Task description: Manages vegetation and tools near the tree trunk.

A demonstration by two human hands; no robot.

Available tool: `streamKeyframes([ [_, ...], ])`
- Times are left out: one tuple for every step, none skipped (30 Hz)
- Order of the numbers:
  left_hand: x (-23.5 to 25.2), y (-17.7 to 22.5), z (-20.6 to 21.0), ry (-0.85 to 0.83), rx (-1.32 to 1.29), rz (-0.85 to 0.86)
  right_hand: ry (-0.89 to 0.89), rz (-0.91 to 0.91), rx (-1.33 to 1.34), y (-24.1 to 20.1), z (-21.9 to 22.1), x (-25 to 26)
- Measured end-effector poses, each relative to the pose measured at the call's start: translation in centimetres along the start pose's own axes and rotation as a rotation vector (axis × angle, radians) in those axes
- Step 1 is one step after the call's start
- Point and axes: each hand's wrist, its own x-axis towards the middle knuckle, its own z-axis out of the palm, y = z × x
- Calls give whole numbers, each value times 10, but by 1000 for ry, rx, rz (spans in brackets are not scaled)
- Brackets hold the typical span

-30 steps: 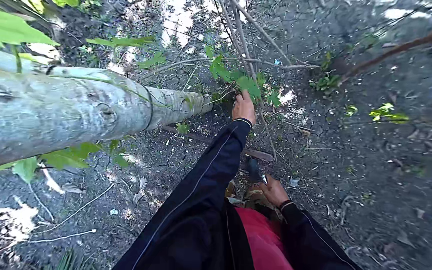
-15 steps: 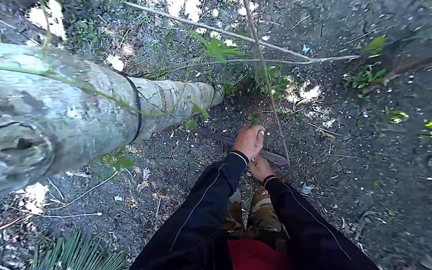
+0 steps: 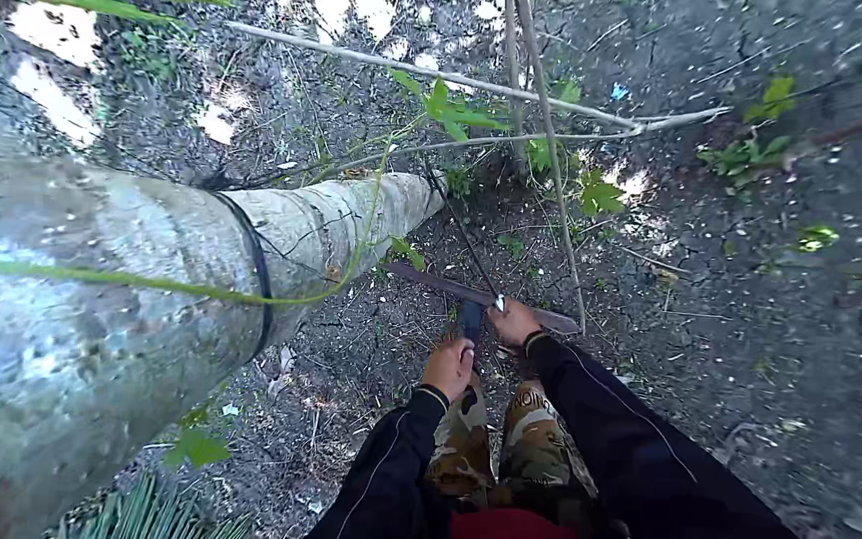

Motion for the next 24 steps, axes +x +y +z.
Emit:
streamKeyframes([
  [-2, -7, 4, -3, -5, -6, 3, 0, -33, -19, -8, 12],
  [-4, -12, 8, -7, -1, -14, 6, 3, -56, -38, -15, 23],
  [-5, -16, 11, -12, 10, -19, 9, 12, -76, -54, -20, 34],
  [-7, -20, 13, -12, 12, -15, 15, 14, -91, -67, -23, 44],
  [-8, -22, 15, -17, 9, -15, 24, 12, -93, -74, -23, 53],
  [-9, -25, 17, -21, 6, -19, 33, 6, -83, -74, -18, 61],
  [-10, -29, 18, -16, -1, -21, 34, 1, -71, -70, -12, 65],
  [-12, -32, 20, -4, -15, -19, 37, 6, -61, -60, -4, 65],
  [-14, -35, 20, 4, -32, -17, 41, 20, -46, -44, 6, 61],
  [-16, -38, 20, 0, -46, -21, 47, 38, -37, -27, 17, 53],
  [-17, -40, 19, -7, -57, -28, 62, 50, -39, -9, 26, 46],
  [-17, -42, 17, -13, -61, -39, 77, 58, -43, 5, 34, 38],
  [-17, -42, 14, -20, -59, -53, 87, 66, -47, 14, 39, 33],
  [-17, -42, 12, -22, -48, -66, 86, 72, -58, 16, 40, 31],
  [-16, -42, 10, -21, -36, -79, 73, 75, -66, 10, 38, 34],
  [-17, -41, 9, -21, -31, -86, 54, 75, -71, -2, 33, 38],
  [-17, -40, 9, -21, -28, -91, 40, 78, -71, -17, 25, 45],
  [-16, -37, 8, -15, -24, -89, 33, 76, -73, -35, 15, 54],
  [-14, -34, 9, -2, -18, -79, 30, 72, -76, -53, 4, 61],
  [-15, -31, 11, 8, -11, -68, 23, 71, -90, -68, -7, 66],
  [-17, -28, 13, 11, -4, -55, 14, 70, -108, -76, -14, 68],
  [-20, -24, 15, 13, 6, -43, 16, 70, -127, -78, -16, 69],
  [-23, -21, 17, 14, 14, -32, 24, 68, -132, -71, -14, 68],
  [-26, -18, 19, 12, 16, -23, 27, 68, -122, -57, -7, 64],
])
